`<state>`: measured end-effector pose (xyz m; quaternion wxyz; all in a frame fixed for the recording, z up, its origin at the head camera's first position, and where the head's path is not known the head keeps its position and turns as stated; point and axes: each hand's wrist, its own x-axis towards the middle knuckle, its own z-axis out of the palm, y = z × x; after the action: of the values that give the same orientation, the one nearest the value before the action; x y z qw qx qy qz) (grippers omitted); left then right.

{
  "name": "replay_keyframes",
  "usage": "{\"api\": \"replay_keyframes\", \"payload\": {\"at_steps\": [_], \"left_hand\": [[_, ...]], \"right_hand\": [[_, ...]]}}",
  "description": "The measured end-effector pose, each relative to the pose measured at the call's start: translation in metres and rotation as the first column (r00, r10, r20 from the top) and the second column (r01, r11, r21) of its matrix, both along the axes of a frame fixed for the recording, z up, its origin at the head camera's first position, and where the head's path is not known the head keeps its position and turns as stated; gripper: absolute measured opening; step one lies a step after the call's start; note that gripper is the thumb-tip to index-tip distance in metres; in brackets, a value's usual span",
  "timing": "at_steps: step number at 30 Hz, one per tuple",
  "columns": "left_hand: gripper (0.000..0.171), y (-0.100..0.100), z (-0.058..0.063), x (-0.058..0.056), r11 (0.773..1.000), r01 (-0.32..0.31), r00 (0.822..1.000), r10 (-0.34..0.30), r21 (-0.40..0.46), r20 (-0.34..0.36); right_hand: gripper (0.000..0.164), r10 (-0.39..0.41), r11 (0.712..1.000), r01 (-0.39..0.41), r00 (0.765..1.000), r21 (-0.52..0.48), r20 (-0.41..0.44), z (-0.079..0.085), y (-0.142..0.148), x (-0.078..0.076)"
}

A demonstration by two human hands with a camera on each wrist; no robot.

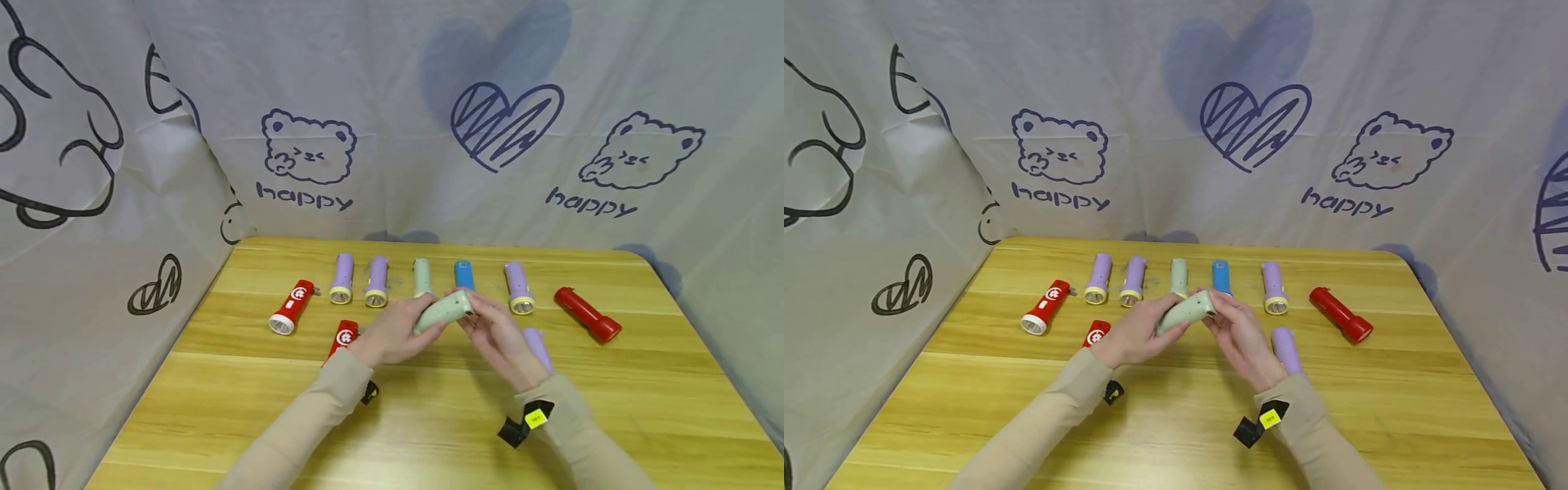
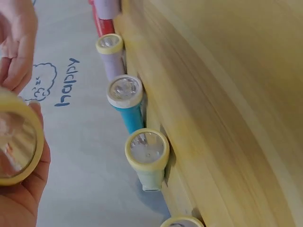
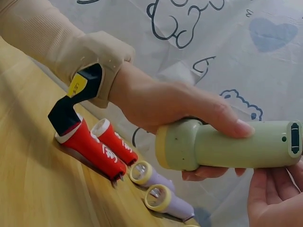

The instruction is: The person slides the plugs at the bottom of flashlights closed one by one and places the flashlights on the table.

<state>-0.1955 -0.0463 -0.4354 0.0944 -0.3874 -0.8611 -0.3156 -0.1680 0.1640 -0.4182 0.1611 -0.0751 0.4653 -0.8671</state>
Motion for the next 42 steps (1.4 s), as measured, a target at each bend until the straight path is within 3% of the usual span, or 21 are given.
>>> {"api": "replay_keyframes", "payload": {"at_steps": [7, 14, 19, 22, 25, 30, 34, 37, 40, 42], "left_hand": [[0.029, 0.0, 0.009, 0.0, 0.999, 0.045, 0.991, -0.045, 0.003, 0.129], [0.037, 0.004, 0.019, 0.001, 0.996, 0.058, 0.948, -0.035, -0.064, 0.315], [0.034, 0.009, 0.021, -0.001, 0.995, 0.07, 0.939, -0.043, -0.068, 0.341], [0.032, 0.011, 0.02, -0.002, 0.994, 0.083, 0.937, -0.056, -0.064, 0.346], [0.03, 0.015, 0.017, -0.002, 0.994, 0.098, 0.922, -0.076, -0.041, 0.38], [0.029, 0.023, 0.012, -0.001, 0.994, 0.105, 0.871, -0.098, 0.013, 0.481], [0.029, 0.031, 0.008, 0.001, 0.997, 0.07, 0.834, -0.071, 0.022, 0.548], [0.029, 0.037, 0.005, 0.003, 0.998, 0.025, 0.775, -0.051, 0.05, 0.63], [0.03, 0.043, 0.004, 0.005, 0.996, -0.029, 0.695, -0.043, 0.089, 0.717], [0.032, 0.046, 0.002, 0.006, 0.994, -0.053, 0.664, -0.038, 0.097, 0.746]], "right_hand": [[0.031, 0.028, 0.997, -0.029, 1.0, 0.073, 0.014, 0.004, 0.007, -0.002], [0.032, 0.069, 0.981, -0.063, 0.997, 0.183, -0.027, 0.006, 0.015, -0.005], [0.032, 0.053, 0.975, -0.041, 0.997, 0.219, -0.048, 0.006, 0.017, -0.006], [0.031, 0.007, 0.973, 0.006, 0.999, 0.233, -0.054, 0.007, 0.02, -0.006], [0.029, -0.051, 0.962, 0.067, 0.997, 0.265, -0.066, 0.008, 0.024, -0.006], [0.024, -0.129, 0.928, 0.157, 0.986, 0.338, -0.104, 0.006, 0.035, -0.006], [0.019, -0.159, 0.907, 0.198, 0.978, 0.371, -0.134, 0.001, 0.049, -0.004], [0.017, -0.165, 0.898, 0.211, 0.975, 0.386, -0.15, -0.001, 0.06, -0.001], [0.017, -0.177, 0.892, 0.228, 0.971, 0.391, -0.163, -0.002, 0.071, 0.002], [0.016, -0.187, 0.888, 0.238, 0.969, 0.393, -0.163, -0.002, 0.078, 0.005]]}}
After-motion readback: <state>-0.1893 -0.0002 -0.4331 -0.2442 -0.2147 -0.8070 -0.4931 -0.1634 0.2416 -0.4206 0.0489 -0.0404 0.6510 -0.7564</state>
